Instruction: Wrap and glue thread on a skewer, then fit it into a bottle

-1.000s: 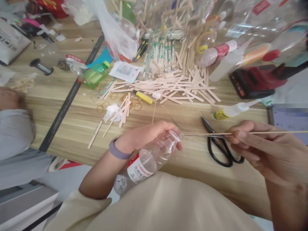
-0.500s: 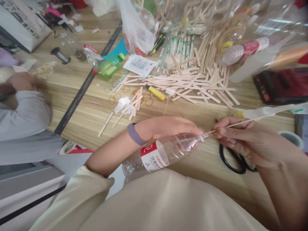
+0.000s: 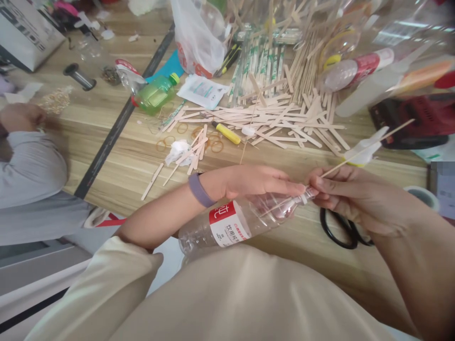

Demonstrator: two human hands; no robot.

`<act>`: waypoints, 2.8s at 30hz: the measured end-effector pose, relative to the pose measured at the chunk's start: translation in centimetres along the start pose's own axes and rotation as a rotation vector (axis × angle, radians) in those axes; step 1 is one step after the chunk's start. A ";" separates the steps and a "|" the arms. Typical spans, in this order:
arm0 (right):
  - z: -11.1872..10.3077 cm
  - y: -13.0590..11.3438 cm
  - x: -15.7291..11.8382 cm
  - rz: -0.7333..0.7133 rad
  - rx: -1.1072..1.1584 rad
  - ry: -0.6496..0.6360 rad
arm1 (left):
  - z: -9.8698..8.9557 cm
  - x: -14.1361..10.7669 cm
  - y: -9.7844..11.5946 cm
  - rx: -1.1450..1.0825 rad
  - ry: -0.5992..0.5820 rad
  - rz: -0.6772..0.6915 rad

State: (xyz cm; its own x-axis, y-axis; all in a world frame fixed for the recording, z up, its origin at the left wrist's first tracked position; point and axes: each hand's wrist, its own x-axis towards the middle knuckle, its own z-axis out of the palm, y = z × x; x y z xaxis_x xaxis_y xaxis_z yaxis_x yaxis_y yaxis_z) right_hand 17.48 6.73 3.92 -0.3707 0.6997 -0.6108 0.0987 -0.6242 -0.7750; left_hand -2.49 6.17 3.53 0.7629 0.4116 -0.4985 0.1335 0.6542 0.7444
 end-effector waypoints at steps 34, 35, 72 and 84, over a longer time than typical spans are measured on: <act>1.2 -0.5 -1.1 -0.010 0.070 0.042 | 0.4 0.0 -1.0 -0.160 0.015 0.028; 1.2 -0.5 -1.1 -0.008 0.063 0.050 | 0.4 0.0 -1.0 -0.150 0.015 0.033; 0.7 0.5 0.0 0.082 0.084 0.024 | 0.5 0.2 -1.4 -0.120 0.025 0.041; 1.6 1.9 -0.3 0.052 0.179 0.097 | 0.9 0.0 -1.4 -0.123 0.083 0.047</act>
State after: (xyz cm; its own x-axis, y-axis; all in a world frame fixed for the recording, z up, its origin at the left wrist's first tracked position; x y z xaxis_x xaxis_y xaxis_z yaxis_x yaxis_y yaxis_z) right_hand 16.24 4.80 2.89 -0.2782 0.6899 -0.6683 -0.0539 -0.7059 -0.7063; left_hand -2.09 4.72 2.88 0.7110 0.4912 -0.5031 0.0163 0.7038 0.7102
